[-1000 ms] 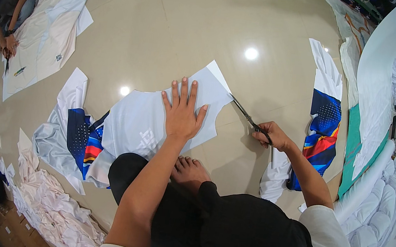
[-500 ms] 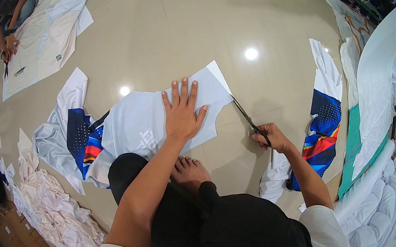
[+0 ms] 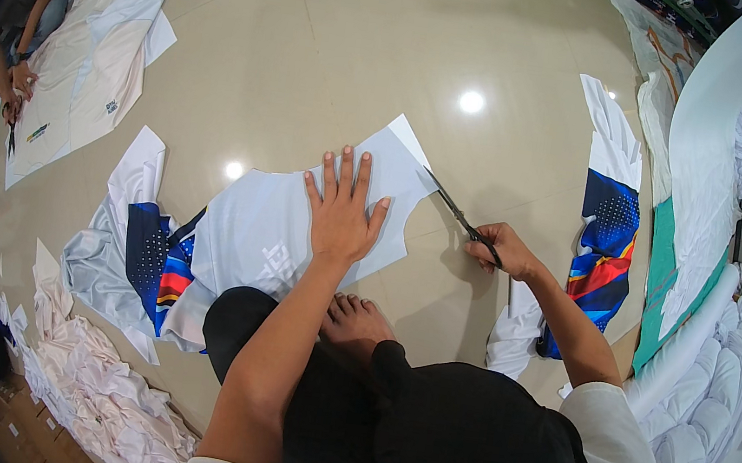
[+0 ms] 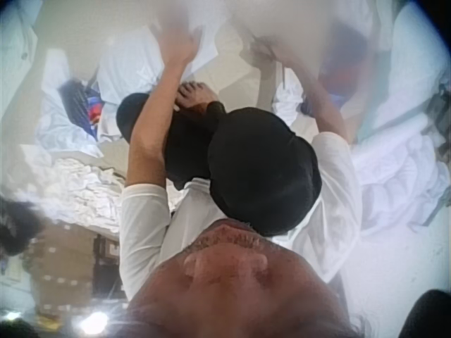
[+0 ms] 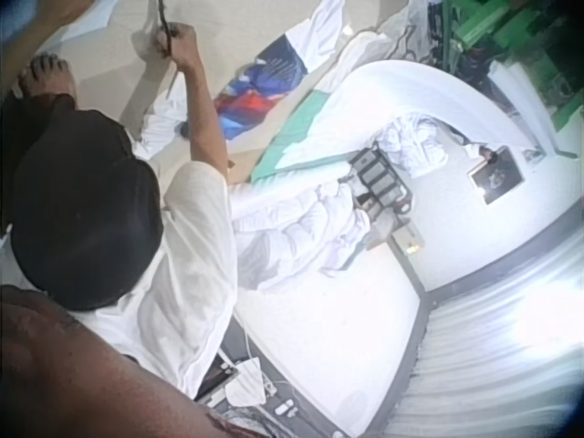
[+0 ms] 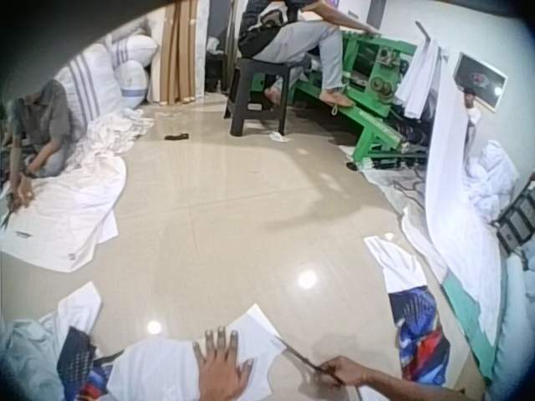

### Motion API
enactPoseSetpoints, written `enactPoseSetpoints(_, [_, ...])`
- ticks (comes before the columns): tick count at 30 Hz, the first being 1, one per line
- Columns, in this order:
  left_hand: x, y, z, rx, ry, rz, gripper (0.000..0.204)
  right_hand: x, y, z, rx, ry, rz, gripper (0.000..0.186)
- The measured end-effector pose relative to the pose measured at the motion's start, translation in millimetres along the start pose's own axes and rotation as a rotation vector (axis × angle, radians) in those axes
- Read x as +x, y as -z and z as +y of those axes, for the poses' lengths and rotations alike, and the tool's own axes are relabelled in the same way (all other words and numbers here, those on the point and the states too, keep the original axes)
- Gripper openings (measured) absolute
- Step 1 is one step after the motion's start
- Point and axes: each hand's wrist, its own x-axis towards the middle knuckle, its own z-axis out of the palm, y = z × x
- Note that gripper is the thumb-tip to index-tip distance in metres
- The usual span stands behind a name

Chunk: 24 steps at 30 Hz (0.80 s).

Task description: The person sits on the floor and uses scissors to cut a large sheet of patterned fabric. They trim the edges and separate sections of the material, handling the fabric with both hands to align and cut it.

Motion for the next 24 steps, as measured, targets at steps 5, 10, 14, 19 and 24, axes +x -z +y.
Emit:
enactPoseSetpoints(5, [0.3,0.3,0.1,0.004,0.001,0.003,0.076,-0.8,-0.6,-2.8,-0.006,-0.009,0.008,0.03])
enactPoseSetpoints(10, [0.3,-0.5,0.1,0.002,-0.002,0.011,0.076,-0.7,-0.9,-0.8,0.006,-0.009,0.011,0.029])
enactPoseSetpoints(14, [0.2,0.4,0.5,0.002,-0.002,0.007,0.076,-0.7,0.0,1.7,-0.005,0.005,0.003,0.03])
enactPoseSetpoints(19, [-0.1,0.6,0.4,-0.014,0.0,0.011,0.076,-3.6,0.3,-2.7,-0.058,-0.013,0.005,0.03])
enactPoseSetpoints(24, [0.2,0.8,0.9,-0.014,0.003,0.012,0.076,-6.3,0.9,-3.7,-0.037,-0.005,-0.001,0.031])
